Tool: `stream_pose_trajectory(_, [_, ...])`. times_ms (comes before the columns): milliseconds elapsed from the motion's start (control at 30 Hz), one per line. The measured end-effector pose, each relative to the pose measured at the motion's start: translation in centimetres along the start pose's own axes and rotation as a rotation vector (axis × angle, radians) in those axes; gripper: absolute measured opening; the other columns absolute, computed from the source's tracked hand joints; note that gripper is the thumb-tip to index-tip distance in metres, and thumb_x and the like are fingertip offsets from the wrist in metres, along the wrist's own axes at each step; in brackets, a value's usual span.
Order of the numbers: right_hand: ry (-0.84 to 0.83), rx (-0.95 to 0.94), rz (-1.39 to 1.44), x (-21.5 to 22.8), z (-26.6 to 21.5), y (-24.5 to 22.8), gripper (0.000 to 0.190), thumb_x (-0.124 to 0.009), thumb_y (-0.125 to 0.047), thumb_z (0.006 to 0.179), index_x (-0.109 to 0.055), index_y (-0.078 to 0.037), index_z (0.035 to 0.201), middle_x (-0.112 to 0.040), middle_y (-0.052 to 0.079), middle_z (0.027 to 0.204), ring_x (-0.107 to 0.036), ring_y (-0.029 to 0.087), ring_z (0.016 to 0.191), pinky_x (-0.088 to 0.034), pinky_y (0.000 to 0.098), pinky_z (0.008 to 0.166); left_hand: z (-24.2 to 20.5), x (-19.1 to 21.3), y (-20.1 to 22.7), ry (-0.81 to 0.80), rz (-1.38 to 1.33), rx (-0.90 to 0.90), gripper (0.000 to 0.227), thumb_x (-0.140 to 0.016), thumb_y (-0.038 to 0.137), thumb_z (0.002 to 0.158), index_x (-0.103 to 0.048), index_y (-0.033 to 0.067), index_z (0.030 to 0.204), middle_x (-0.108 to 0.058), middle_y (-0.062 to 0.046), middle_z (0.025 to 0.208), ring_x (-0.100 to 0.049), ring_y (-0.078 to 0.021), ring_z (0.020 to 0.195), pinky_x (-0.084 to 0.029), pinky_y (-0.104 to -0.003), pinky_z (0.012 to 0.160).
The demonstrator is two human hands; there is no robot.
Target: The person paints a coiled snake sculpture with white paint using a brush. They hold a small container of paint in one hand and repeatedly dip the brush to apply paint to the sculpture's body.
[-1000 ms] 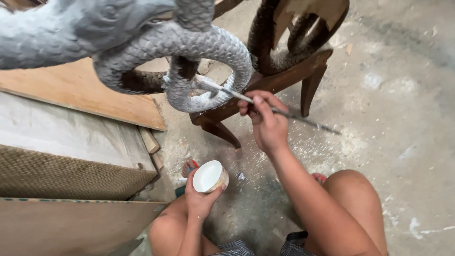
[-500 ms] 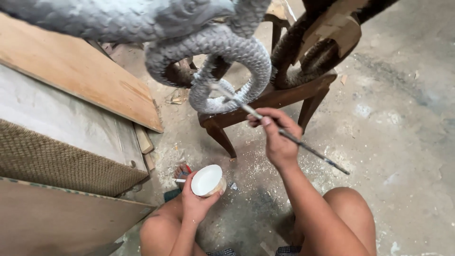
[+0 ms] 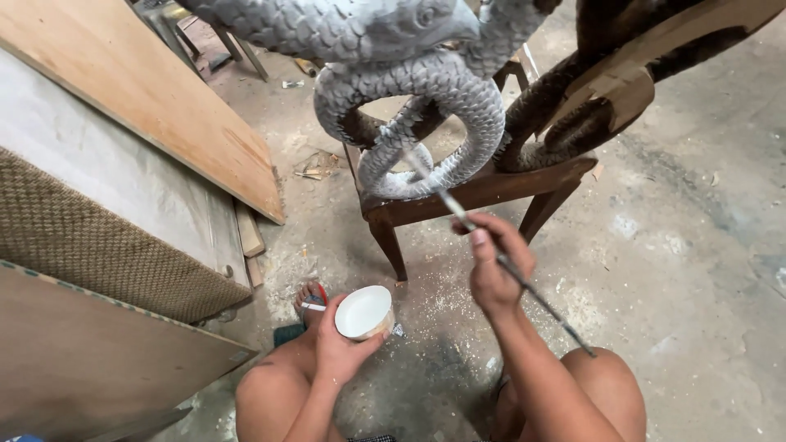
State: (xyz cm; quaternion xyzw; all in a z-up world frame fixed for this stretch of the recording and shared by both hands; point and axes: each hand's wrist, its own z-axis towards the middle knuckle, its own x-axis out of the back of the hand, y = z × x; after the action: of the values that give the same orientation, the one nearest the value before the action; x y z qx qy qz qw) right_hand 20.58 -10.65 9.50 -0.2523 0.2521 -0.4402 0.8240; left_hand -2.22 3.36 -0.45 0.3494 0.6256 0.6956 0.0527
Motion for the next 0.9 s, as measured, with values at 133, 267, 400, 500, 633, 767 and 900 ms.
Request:
stream_pose_trajectory(133, [0.15, -0.073, -0.013, 0.0, 1.0, -1.2, 0.024, -0.057, -0.014, 0.105, -0.064, 0.006, 0.116, -0.072, 0.022, 0.103, -0.075, 0.031, 0.095, -0.067, 0.0376, 0.087, -0.3, 0.3, 1.0, -0.02, -0.039, 0.014, 0.084, -0.099, 0.026, 0.05, -0.063, 0.0189, 0.125, -0.072, 0.0, 0.126, -0.065, -0.0192, 0.118, -0.058, -0.035, 0.093])
stream_pose_trajectory(267, [0.098, -0.148, 0.124, 0.0, 0.4, -0.3, 0.024, -0.058, -0.015, 0.104, -0.065, 0.006, 0.115, -0.072, 0.022, 0.101, -0.075, 0.03, 0.093, -0.068, 0.0382, 0.085, 0.0, 0.0, -0.1, -0.008, -0.023, -0.003, 0.086, -0.099, 0.028, 0.049, -0.062, 0.0179, 0.126, -0.072, -0.001, 0.123, -0.065, -0.0184, 0.115, -0.057, -0.034, 0.092])
stream_pose_trajectory(400, [0.128, -0.247, 0.053, 0.1, 0.7, -0.7, 0.022, -0.057, -0.011, 0.102, -0.067, 0.006, 0.112, -0.072, 0.021, 0.096, -0.074, 0.028, 0.087, -0.066, 0.0363, 0.08, 0.0, 0.0, -0.1, -0.007, -0.007, -0.01, 0.089, -0.1, 0.03, 0.049, -0.061, 0.0172, 0.127, -0.07, -0.003, 0.126, -0.064, -0.0208, 0.117, -0.057, -0.036, 0.091])
stream_pose_trajectory(500, [0.084, -0.165, 0.099, 0.0, 1.2, -1.1, 0.023, -0.059, -0.013, 0.103, -0.066, 0.006, 0.114, -0.072, 0.022, 0.102, -0.074, 0.029, 0.092, -0.067, 0.0371, 0.086, -0.1, 0.2, 0.5, -0.044, -0.025, 0.015, 0.088, -0.099, 0.029, 0.05, -0.059, 0.0171, 0.128, -0.069, -0.003, 0.126, -0.064, -0.0209, 0.117, -0.058, -0.036, 0.09])
stream_pose_trajectory(633, [0.098, -0.095, 0.075, -0.1, 0.7, -0.6, 0.024, -0.059, -0.016, 0.104, -0.065, 0.004, 0.117, -0.072, 0.021, 0.104, -0.075, 0.031, 0.097, -0.068, 0.0384, 0.088, -0.2, 0.1, 0.6, -0.016, -0.025, 0.048, 0.087, -0.1, 0.029, 0.05, -0.061, 0.0183, 0.127, -0.072, -0.001, 0.125, -0.066, -0.0187, 0.115, -0.057, -0.034, 0.092])
stream_pose_trajectory(767, [0.045, -0.044, -0.025, 0.2, -0.1, 0.4, 0.025, -0.058, -0.016, 0.104, -0.065, 0.004, 0.116, -0.072, 0.021, 0.105, -0.075, 0.031, 0.095, -0.066, 0.0368, 0.087, -0.1, 0.1, 0.6, -0.014, -0.024, 0.045, 0.089, -0.099, 0.027, 0.05, -0.06, 0.0185, 0.129, -0.069, -0.002, 0.127, -0.064, -0.0195, 0.117, -0.056, -0.035, 0.093])
stream_pose_trajectory(900, [0.037, -0.064, -0.039, 0.9, -0.3, 0.9, 0.021, -0.059, -0.014, 0.103, -0.067, 0.002, 0.113, -0.073, 0.02, 0.101, -0.077, 0.03, 0.092, -0.068, 0.0362, 0.081, -0.3, 0.2, 1.1, -0.025, -0.02, 0.079, 0.09, -0.099, 0.028, 0.05, -0.059, 0.0203, 0.13, -0.069, 0.001, 0.126, -0.063, -0.0183, 0.116, -0.057, -0.034, 0.092])
